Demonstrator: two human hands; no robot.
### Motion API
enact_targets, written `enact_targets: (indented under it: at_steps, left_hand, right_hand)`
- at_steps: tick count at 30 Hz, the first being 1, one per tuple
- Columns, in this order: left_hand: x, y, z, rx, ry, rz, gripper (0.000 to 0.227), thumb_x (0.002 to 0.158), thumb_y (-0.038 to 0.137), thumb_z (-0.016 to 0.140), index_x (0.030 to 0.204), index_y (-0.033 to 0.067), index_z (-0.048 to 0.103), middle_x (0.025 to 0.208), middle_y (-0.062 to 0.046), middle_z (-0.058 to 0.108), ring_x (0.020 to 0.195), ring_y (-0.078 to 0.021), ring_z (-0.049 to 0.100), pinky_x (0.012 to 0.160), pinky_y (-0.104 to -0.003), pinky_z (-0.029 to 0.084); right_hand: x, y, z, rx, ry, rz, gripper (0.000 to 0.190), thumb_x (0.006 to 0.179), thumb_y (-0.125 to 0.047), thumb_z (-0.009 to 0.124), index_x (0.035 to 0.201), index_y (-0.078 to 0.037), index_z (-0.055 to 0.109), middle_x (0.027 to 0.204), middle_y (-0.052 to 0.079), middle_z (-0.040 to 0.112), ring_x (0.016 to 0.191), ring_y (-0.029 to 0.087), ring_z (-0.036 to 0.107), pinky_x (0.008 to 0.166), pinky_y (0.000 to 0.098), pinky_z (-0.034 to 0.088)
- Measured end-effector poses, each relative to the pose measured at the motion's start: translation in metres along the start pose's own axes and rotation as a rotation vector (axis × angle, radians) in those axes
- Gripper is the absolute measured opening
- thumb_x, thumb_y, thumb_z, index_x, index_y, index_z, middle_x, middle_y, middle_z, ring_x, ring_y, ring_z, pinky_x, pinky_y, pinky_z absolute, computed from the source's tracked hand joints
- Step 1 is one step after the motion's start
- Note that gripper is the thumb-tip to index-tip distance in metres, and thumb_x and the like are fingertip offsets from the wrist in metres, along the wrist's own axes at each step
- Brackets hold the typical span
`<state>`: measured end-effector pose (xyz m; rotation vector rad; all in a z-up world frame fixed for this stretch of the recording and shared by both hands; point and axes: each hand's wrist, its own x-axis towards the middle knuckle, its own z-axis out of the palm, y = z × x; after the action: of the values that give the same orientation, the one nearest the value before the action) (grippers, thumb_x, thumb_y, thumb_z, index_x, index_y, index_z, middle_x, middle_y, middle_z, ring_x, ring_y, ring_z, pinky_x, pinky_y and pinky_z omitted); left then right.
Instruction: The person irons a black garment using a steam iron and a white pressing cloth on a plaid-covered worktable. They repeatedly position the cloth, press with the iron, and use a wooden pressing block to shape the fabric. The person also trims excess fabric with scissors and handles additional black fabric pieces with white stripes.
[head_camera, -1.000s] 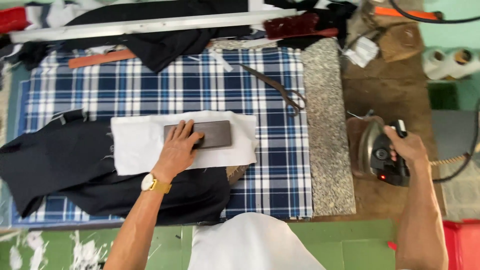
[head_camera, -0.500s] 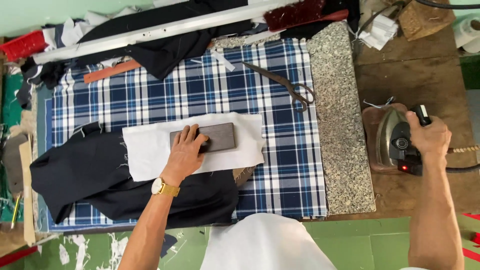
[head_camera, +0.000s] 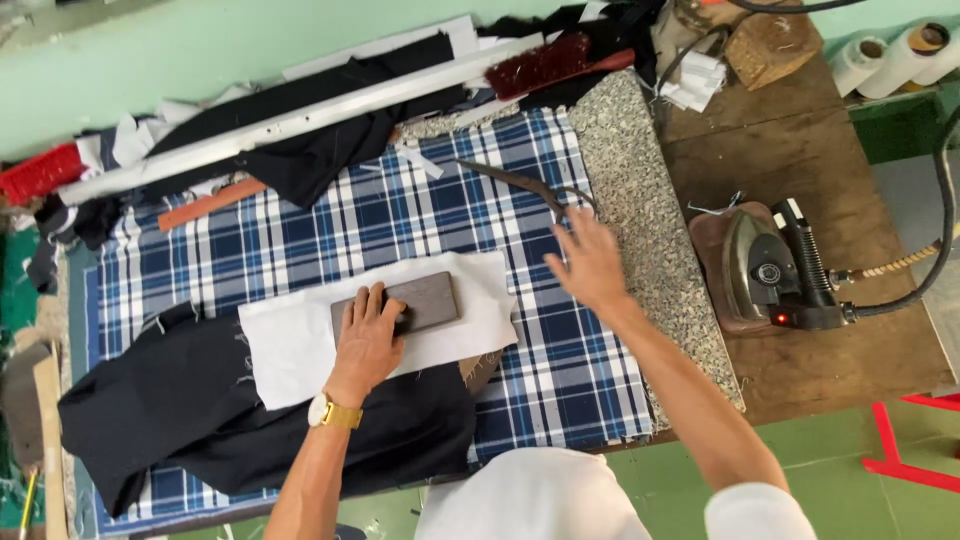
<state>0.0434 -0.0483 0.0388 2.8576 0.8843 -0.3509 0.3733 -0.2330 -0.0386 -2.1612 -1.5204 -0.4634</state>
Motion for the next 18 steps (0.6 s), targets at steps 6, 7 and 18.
enact_targets:
  at_steps: [6,7,18]
  left_hand:
    - [-0.002,-0.001,0.011,-0.071,0.016,-0.03,0.049,0.087,0.017,0.073,0.13,0.0197,0.049,0.159,-0.021,0.035,0.151,-0.0426,0.029,0.121,-0.057,0.023]
    - [-0.001,-0.001,0.008,-0.067,0.022,-0.039,0.049,0.087,0.017,0.073,0.13,0.0197,0.049,0.159,-0.021,0.035,0.151,-0.0426,0.029,0.121,-0.057,0.023]
    - [0.004,-0.001,0.012,-0.011,-0.036,-0.077,0.05,0.085,0.021,0.076,0.126,0.0236,0.048,0.16,-0.015,0.035,0.152,-0.0389,0.03,0.122,-0.055,0.025]
  right_hand:
    - [0.026,-0.003,0.059,0.047,-0.557,0.199,0.076,0.109,-0.058,0.032,0.159,-0.001,0.036,0.173,0.018,0.013,0.159,0.035,0.005,0.128,0.0483,-0.004]
    - [0.03,0.002,0.067,0.053,-0.551,0.191,0.076,0.109,-0.058,0.032,0.159,-0.001,0.036,0.173,0.018,0.013,0.159,0.035,0.005,0.128,0.0483,-0.004]
    - [0.059,0.025,0.061,-0.006,-0.694,0.452,0.092,0.105,-0.071,0.022,0.163,0.0,0.021,0.173,0.017,0.0,0.158,0.04,-0.004,0.126,0.0525,-0.005]
